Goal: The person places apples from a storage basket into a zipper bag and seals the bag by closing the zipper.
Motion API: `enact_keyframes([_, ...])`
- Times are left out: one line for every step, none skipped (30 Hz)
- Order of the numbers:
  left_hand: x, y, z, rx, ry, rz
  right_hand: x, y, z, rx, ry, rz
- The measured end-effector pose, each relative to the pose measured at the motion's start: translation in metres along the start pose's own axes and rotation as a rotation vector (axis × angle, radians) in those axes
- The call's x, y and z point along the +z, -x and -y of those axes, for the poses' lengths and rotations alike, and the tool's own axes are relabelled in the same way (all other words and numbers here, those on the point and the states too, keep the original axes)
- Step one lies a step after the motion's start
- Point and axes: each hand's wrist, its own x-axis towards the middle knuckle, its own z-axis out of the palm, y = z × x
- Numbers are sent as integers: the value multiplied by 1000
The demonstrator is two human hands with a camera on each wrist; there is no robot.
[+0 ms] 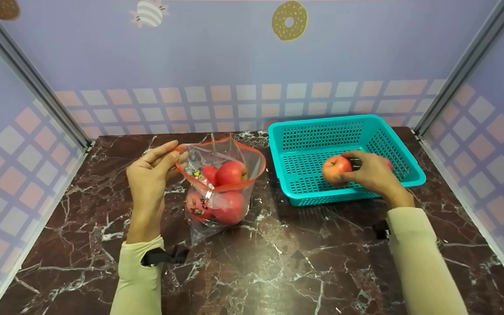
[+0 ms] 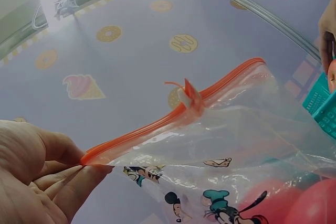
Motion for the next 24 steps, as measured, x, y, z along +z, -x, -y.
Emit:
enact_keyframes([0, 0, 0, 3, -2, 3, 1, 0, 3, 2, -9, -11])
enact_keyframes([0, 0, 0, 6, -5, 4, 1, 0, 6, 3, -18, -22])
enact_keyframes([0, 0, 0, 7, -7, 5, 2, 1, 9, 4, -26, -33])
enact_keyframes([0, 0, 0, 8, -13, 5, 3, 1, 12, 3, -33, -46])
enact_keyframes([0, 0, 1, 7, -15, 5, 3, 1, 15, -8, -39, -52])
enact_keyframes([0, 0, 1, 5, -17, 5, 4, 1, 18, -10, -43, -62])
enact_keyframes([0, 0, 0, 5, -23, 6, 5, 1, 21, -17, -47, -72])
enact_keyframes([0, 0, 0, 4, -30, 4, 5, 1, 24, -26, -58, -82])
enact_keyframes([-1, 0, 0, 3, -36, 4, 6, 0, 27, -36, -67, -93])
enact_keyframes([-1, 0, 0, 3, -44, 4, 8, 0, 30, -45, -74, -104])
enact_keyframes([-1, 1, 0, 3, -50, 4, 9, 0, 33, -56, -85, -114])
enact_keyframes([-1, 1, -1, 2, -56, 4, 10, 0, 36, -64, -94, -129])
enact_keyframes([-1, 1, -1, 1, -60, 4, 11, 0, 39, -77, -104, -139])
enact_keyframes([-1, 1, -1, -3, -58, 3, 13, 0, 42, -90, -115, -147])
enact_keyframes([-1, 1, -1, -5, -55, 3, 14, 0, 46, -103, -123, -156])
enact_keyframes([0, 1, -1, -7, -52, 2, 15, 0, 49, -115, -133, -162])
enact_keyframes([0, 0, -1, -8, -48, 3, 16, 0, 53, -129, -141, -171])
enact_keyframes([0, 0, -1, -10, -45, 2, 17, 1, 57, -146, -152, -177])
enact_keyframes([0, 0, 0, -9, -42, 2, 19, 1, 61, -163, -167, -181])
enact_keyframes([0, 0, -1, -10, -40, 3, 20, 2, 66, -183, -182, -187])
enact_keyframes([0, 1, -1, -10, -39, 3, 21, 2, 70, -206, -203, -190])
enact_keyframes([0, 1, -1, -10, -37, 4, 22, 2, 74, -231, -223, -192])
enact_keyframes([0, 1, -1, -10, -36, 5, 22, 2, 78, -256, -239, -196])
enact_keyframes([0, 1, -1, -10, -35, 6, 23, 3, 82, -282, -258, -197])
